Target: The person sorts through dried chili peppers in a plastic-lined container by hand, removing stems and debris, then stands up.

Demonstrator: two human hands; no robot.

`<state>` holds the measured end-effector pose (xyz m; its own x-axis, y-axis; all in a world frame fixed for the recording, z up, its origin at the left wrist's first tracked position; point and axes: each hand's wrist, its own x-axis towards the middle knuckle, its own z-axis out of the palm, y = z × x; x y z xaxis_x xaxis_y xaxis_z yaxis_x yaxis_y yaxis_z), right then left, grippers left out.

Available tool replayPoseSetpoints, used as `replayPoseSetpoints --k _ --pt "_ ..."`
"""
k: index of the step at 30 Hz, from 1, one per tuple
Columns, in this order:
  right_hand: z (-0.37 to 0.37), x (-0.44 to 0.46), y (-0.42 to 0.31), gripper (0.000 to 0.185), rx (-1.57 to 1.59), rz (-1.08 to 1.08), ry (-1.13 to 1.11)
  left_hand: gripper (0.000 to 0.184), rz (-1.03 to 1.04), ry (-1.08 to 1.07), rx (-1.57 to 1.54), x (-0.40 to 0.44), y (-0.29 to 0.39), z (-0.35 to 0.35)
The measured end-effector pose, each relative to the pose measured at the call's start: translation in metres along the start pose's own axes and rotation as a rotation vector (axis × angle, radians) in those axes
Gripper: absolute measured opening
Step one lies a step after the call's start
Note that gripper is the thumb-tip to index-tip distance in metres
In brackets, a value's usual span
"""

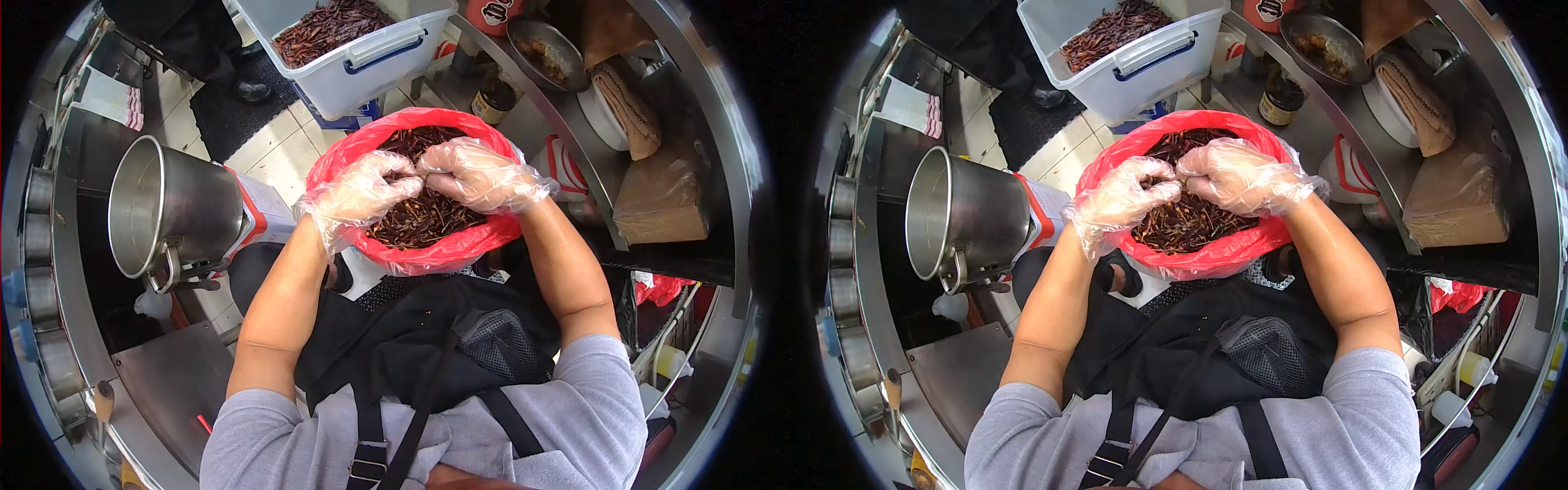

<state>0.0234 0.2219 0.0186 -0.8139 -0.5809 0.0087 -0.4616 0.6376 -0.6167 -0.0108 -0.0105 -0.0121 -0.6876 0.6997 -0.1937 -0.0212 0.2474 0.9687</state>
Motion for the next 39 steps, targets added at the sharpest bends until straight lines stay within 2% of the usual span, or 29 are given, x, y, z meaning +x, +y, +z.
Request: replayPoseSetpoints --k 6,8,9,11,12,14,15,17,18,21,23,24,25,27,28,29,30,31,32,33,34,35,36,37,39 --pt "0.000 0.004 -0.005 0.019 -0.024 0.010 0.018 0.010 0.036 -0.019 0.122 0.003 -0.001 -0.003" --pt "0.002 0.004 -0.008 0.019 -0.222 -0.041 0.138 0.007 -0.036 0.039 0.066 0.000 0.004 -0.001" --pt "0.003 0.005 -0.009 0.019 -0.222 -0.041 0.138 0.007 -0.036 0.039 0.066 0.000 0.002 0.001" --pt "0.006 0.006 -0.012 0.019 -0.315 -0.042 0.188 0.021 -0.023 0.109 0.017 0.002 -0.003 0.005" --pt "0.010 0.007 -0.011 0.019 -0.316 -0.043 0.190 0.021 -0.022 0.110 0.019 0.004 -0.003 0.005" --pt "0.017 0.010 -0.009 0.019 -0.420 -0.023 0.270 0.021 -0.194 0.108 -0.069 0.006 -0.004 0.006" --pt "0.018 0.011 -0.011 0.019 -0.421 -0.024 0.269 0.021 -0.193 0.109 -0.069 0.009 -0.010 0.005" --pt "0.021 0.014 -0.014 0.019 -0.495 0.056 0.298 0.023 0.009 0.134 0.012 0.015 -0.025 0.005" --pt "0.023 0.015 -0.013 0.019 -0.495 0.055 0.299 0.023 0.009 0.135 0.012 0.014 -0.019 0.005" --pt "0.023 0.017 -0.004 0.018 -0.548 0.095 0.348 0.024 -0.062 0.135 0.028 0.005 0.008 0.009" --pt "0.017 0.016 0.003 0.015 -0.452 0.095 0.576 0.013 -0.223 0.133 0.011 -0.009 0.038 0.014" --pt "0.012 0.014 0.002 0.020 -0.386 0.075 0.659 0.016 -0.024 0.151 0.208 -0.011 0.031 0.013" --pt "0.007 0.013 0.001 0.020 -0.393 0.064 0.672 0.017 0.067 0.121 0.349 -0.016 0.044 0.010" --pt "-0.007 0.010 0.001 0.026 -0.208 0.172 0.656 0.016 0.137 0.128 0.130 -0.039 0.079 0.009" --pt "-0.010 0.009 0.000 0.029 -0.170 0.158 0.676 0.015 0.298 0.170 0.005 -0.037 0.079 0.004" --pt "-0.011 0.009 -0.001 0.029 -0.173 0.159 0.684 0.014 0.440 0.246 -0.035 -0.030 0.086 -0.001" --pt "-0.012 0.010 -0.001 0.029 -0.139 0.162 0.698 0.014 0.485 0.283 -0.035 -0.019 0.095 -0.015" --pt "-0.011 0.010 -0.002 0.029 -0.105 0.163 0.704 0.012 0.665 0.321 -0.006 0.004 0.103 -0.035" --pt "-0.010 0.010 -0.003 0.029 -0.102 0.164 0.696 0.013 0.626 0.471 0.010 0.026 0.114 -0.053" --pt "-0.010 0.010 -0.005 0.029 -0.081 0.172 0.698 0.018 0.600 0.677 0.233 0.052 0.125 -0.072" --pt "-0.010 0.009 -0.006 0.030 -0.062 0.180 0.701 0.036 0.506 0.740 0.542 0.074 0.139 -0.094" --pt "-0.011 0.008 -0.005 0.030 -0.065 0.181 0.700 0.056 0.451 0.795 0.675 0.118 0.113 -0.135" --pt "-0.011 0.006 -0.004 0.029 -0.074 0.213 0.671 0.074 0.288 0.659 0.701 0.142 0.099 -0.167" --pt "-0.011 0.005 -0.003 0.030 -0.082 0.245 0.643 0.080 0.068 0.781 0.947 0.150 0.094 -0.170" --pt "-0.016 0.004 0.000 0.030 -0.084 0.216 0.682 0.082 0.116 0.917 0.899 0.155 0.073 -0.181"
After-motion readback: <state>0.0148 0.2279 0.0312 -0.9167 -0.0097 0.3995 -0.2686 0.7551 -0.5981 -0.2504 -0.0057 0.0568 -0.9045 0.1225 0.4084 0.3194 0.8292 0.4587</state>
